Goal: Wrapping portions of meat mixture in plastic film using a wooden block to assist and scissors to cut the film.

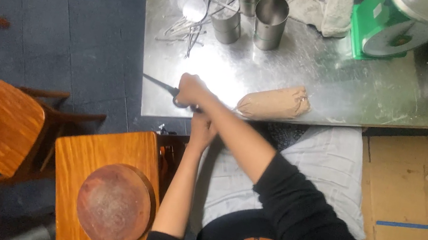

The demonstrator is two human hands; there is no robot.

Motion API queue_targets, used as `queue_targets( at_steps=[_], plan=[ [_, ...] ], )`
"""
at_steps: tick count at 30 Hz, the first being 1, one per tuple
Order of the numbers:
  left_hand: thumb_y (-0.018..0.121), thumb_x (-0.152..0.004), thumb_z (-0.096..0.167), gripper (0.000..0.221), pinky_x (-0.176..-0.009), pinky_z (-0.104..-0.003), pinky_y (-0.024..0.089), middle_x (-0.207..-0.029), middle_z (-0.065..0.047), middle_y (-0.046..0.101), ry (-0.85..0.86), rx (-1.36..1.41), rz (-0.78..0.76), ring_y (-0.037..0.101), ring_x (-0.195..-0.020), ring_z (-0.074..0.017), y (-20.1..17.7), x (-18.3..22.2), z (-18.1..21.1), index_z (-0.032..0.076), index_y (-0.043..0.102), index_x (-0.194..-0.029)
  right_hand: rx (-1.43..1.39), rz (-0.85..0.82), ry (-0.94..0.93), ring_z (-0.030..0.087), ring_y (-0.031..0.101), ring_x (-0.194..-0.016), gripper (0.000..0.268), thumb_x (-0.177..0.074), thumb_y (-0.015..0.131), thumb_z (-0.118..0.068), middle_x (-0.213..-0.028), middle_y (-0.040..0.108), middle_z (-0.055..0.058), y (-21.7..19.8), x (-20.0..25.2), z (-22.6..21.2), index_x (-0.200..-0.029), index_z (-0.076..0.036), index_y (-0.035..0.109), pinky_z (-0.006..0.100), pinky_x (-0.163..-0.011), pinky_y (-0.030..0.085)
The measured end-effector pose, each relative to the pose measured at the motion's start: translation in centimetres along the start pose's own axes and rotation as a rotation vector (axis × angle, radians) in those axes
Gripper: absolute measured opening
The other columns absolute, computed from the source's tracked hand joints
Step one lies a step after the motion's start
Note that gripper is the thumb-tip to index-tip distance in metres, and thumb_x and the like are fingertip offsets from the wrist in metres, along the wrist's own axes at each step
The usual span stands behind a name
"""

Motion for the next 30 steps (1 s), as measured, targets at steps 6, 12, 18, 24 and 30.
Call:
queue_targets(
  at_steps=[6,12,18,24,30],
  plan=[
    [0.062,-0.088,0.002,0.017,-0.088,-0.037,0.050,-0.077,-0.003,0.066,0.021,-0.056,0.057,0.065,-0.085,-0.0267,-1.7,-0.4,3.7,0.013,0.072,-0.079,-0.310,-0.176,-0.212,0.051,0.060,-0.123,0.050,-0.098,0.054,-0.020,-0.128,0.064,0.037,-11.0,12.4,-1.2,-0.140,0.008,0.056,0.058,-0.107,0.045],
    [0.073,-0.095,0.020,0.008,-0.094,-0.037,0.052,-0.088,0.002,0.075,0.046,0.016,0.090,0.070,-0.090,-0.0238,-3.6,-1.4,6.9,0.024,0.078,-0.091,-1.079,-0.311,-0.307,0.015,0.066,-0.069,0.083,-0.086,0.080,-0.021,-0.086,0.062,0.010,-5.5,25.4,14.5,-0.156,-0.010,0.036,0.027,-0.059,0.056],
    [0.077,-0.092,0.015,0.005,-0.088,-0.038,0.054,-0.081,-0.004,0.074,-0.081,0.073,0.105,0.070,-0.084,-0.0260,-4.6,-1.6,8.6,0.019,0.080,-0.090,-1.166,-0.389,-0.058,0.023,0.068,-0.066,0.068,-0.090,0.073,-0.020,-0.086,0.061,0.014,1.6,32.6,20.2,-0.148,-0.001,0.045,0.029,-0.054,0.054],
    [0.082,-0.090,0.015,0.005,-0.085,-0.038,0.055,-0.079,-0.003,0.076,-0.245,0.187,0.085,0.072,-0.082,-0.0215,-6.7,-2.5,11.4,0.018,0.080,-0.087,-1.152,-0.311,-0.038,0.026,0.069,-0.061,0.067,-0.093,0.073,-0.015,-0.082,0.063,0.016,2.7,28.1,17.8,-0.152,-0.002,0.043,0.032,-0.050,0.056],
    [0.079,-0.093,0.013,0.005,-0.080,-0.038,0.057,-0.077,-0.007,0.074,-0.242,0.202,0.063,0.073,-0.081,-0.0250,-6.7,-2.5,10.7,0.013,0.079,-0.087,-1.165,-0.243,-0.074,0.025,0.071,-0.061,0.072,-0.093,0.072,-0.022,-0.083,0.065,0.016,3.4,23.0,15.2,-0.154,-0.004,0.038,0.027,-0.049,0.053]
  ],
)
Point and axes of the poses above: each hand's wrist, its own x-axis away from the middle knuckle, its own y-axis out of the palm, z = x × y, the point moved 5 cm from there along -x, towards the middle knuckle
